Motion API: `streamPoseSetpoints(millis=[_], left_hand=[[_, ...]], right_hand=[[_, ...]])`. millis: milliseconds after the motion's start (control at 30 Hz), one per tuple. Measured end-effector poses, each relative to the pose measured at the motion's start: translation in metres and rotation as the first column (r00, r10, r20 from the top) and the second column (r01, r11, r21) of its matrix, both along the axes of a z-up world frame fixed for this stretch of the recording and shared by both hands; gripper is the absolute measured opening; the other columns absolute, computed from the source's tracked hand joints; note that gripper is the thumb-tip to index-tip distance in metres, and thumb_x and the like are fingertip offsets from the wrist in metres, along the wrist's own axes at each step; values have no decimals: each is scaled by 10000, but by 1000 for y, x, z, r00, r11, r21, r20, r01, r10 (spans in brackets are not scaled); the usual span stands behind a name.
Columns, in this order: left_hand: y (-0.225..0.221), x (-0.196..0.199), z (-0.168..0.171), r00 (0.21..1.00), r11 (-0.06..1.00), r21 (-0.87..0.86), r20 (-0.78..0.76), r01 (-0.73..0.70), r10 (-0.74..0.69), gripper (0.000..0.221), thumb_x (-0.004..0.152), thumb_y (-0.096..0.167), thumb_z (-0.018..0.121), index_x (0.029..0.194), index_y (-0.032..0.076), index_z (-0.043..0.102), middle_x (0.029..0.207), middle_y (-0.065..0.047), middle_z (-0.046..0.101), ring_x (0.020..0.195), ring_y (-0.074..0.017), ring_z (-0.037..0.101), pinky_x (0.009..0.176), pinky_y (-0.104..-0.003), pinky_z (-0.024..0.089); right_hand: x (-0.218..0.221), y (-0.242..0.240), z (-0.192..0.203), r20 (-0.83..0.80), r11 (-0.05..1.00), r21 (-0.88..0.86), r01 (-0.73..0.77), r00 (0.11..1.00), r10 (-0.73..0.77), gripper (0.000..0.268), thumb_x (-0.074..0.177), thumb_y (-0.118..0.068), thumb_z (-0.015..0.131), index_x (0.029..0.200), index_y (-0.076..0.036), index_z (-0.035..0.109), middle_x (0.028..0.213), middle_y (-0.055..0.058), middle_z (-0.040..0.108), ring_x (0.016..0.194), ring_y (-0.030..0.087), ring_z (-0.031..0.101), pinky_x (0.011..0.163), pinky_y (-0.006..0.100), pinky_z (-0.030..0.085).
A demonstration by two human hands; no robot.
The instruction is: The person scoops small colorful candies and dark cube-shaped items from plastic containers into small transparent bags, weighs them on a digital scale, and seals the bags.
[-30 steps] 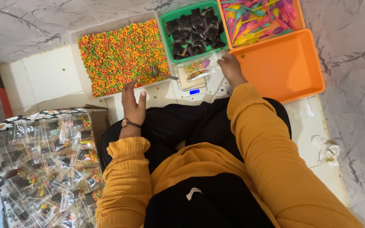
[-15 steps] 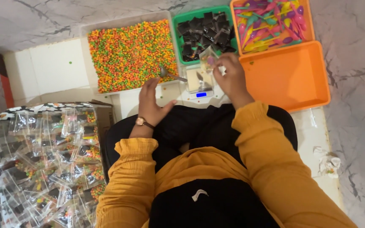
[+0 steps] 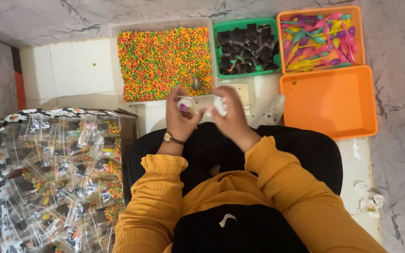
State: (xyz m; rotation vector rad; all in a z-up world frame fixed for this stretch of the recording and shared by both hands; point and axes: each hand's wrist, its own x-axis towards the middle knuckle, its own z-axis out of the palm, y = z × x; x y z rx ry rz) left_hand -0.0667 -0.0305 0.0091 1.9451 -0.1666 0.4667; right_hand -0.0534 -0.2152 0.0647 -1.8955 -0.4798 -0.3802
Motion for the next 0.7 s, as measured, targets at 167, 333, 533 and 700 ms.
streamPoseSetpoints(millis=[167,333,533,700], left_hand=[[16,11,2,983,971,-169,-90,-171,158,981,759,95,960,1522,14,348,1321,-207,561,1198,-385,623,1050,-484,506],[26,19,-5,965,945,-204,-107,-257,239,1046,791,97,969,1588,79,293,1456,-235,485,1295,-409,573,1110,-542,452],[32,20,-21,972,963,-147,-86,-228,217,1150,757,165,980,1631,100,237,1321,-206,538,1172,-365,648,1005,-483,540],[32,22,-39,980,959,-215,-120,-182,159,1154,755,232,958,1627,48,226,1363,-214,564,1181,-315,655,970,-406,555]], right_hand=[[19,-32,-56,-583,960,-271,75,781,-226,729,911,-252,768,1444,75,393,1120,271,638,973,420,695,828,484,572],[25,-22,-124,-802,995,11,101,596,-51,721,907,-242,790,1445,67,422,1005,187,713,859,251,754,697,309,586],[42,19,-129,-776,897,232,376,627,-62,435,1010,-143,597,1390,56,522,1008,164,729,833,202,758,588,197,508],[55,22,-147,-738,879,203,430,658,-152,235,1051,-134,522,1198,23,618,900,170,749,757,226,767,651,239,570]])
